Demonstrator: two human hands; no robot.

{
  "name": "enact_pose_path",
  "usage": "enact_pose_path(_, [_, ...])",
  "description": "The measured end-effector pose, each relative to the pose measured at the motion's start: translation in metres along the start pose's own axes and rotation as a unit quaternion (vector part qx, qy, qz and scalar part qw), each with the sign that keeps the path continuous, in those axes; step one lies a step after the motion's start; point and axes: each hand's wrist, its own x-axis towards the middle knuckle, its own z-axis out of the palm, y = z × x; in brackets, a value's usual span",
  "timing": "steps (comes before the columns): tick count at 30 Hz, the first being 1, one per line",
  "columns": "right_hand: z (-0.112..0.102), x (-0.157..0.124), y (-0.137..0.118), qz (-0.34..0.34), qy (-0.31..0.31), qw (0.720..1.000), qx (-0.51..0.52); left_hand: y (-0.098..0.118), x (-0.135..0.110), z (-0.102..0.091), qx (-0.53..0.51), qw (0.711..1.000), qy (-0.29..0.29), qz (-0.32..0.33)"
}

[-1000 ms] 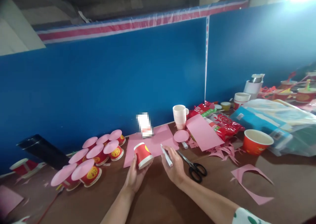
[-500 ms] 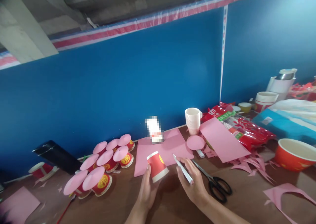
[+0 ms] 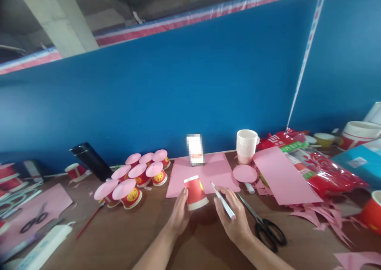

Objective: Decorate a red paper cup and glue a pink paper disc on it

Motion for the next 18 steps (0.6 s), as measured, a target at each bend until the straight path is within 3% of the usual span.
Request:
enact_pose_path(7, [-0.002,0.0,-0.002,0.008,0.036,0.999,0.0,-0.003,0.001,0.002,-0.17,0.981,0.025,-0.087])
enact_pose_path(18, [-0.007,-0.006,-0.022,-0.034,0.004,0.999,0.022,0.006,0.0,0.008,-0.193,0.978,-0.047,-0.063])
